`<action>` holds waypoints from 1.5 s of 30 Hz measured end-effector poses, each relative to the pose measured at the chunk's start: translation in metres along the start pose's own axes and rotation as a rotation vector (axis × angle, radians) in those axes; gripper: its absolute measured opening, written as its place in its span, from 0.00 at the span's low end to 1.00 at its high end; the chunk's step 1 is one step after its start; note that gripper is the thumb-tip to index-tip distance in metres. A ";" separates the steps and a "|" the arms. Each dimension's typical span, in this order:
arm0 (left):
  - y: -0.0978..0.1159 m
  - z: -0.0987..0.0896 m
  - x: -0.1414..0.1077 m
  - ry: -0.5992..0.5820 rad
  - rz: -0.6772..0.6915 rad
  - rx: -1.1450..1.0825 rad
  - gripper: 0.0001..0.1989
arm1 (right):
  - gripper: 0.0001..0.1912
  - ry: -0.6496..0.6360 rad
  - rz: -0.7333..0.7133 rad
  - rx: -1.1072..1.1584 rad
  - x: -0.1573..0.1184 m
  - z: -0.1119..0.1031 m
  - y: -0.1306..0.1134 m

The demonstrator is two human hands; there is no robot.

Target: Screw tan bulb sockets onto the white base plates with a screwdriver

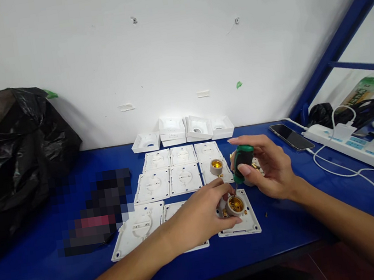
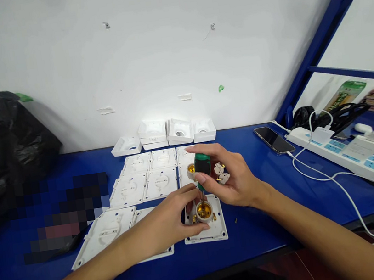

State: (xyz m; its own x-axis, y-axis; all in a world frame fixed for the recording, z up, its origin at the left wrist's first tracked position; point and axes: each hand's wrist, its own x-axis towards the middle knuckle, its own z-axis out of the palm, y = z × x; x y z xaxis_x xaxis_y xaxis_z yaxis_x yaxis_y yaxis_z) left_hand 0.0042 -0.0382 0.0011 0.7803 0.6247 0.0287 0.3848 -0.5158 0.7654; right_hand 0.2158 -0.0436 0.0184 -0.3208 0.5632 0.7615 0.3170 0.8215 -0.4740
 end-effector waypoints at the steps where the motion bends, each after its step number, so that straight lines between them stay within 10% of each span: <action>1: 0.000 0.000 0.000 -0.003 0.001 0.002 0.15 | 0.28 -0.022 0.001 0.004 0.000 0.000 -0.001; 20: 0.000 -0.001 0.000 0.007 -0.002 -0.001 0.15 | 0.29 0.135 -0.007 -0.035 -0.001 0.005 0.005; 39: 0.001 0.005 0.001 0.075 0.015 0.139 0.13 | 0.21 0.013 -0.213 -0.290 0.024 0.014 0.000; 45: 0.002 0.005 0.001 0.086 0.010 0.135 0.13 | 0.18 0.218 -0.113 -0.228 0.014 0.029 0.005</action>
State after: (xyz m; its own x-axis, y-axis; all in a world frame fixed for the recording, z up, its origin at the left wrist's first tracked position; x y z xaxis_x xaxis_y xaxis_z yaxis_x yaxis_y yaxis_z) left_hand 0.0079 -0.0412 -0.0007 0.7416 0.6640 0.0955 0.4444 -0.5929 0.6715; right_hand 0.1866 -0.0291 0.0137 -0.1746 0.4166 0.8922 0.4892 0.8230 -0.2886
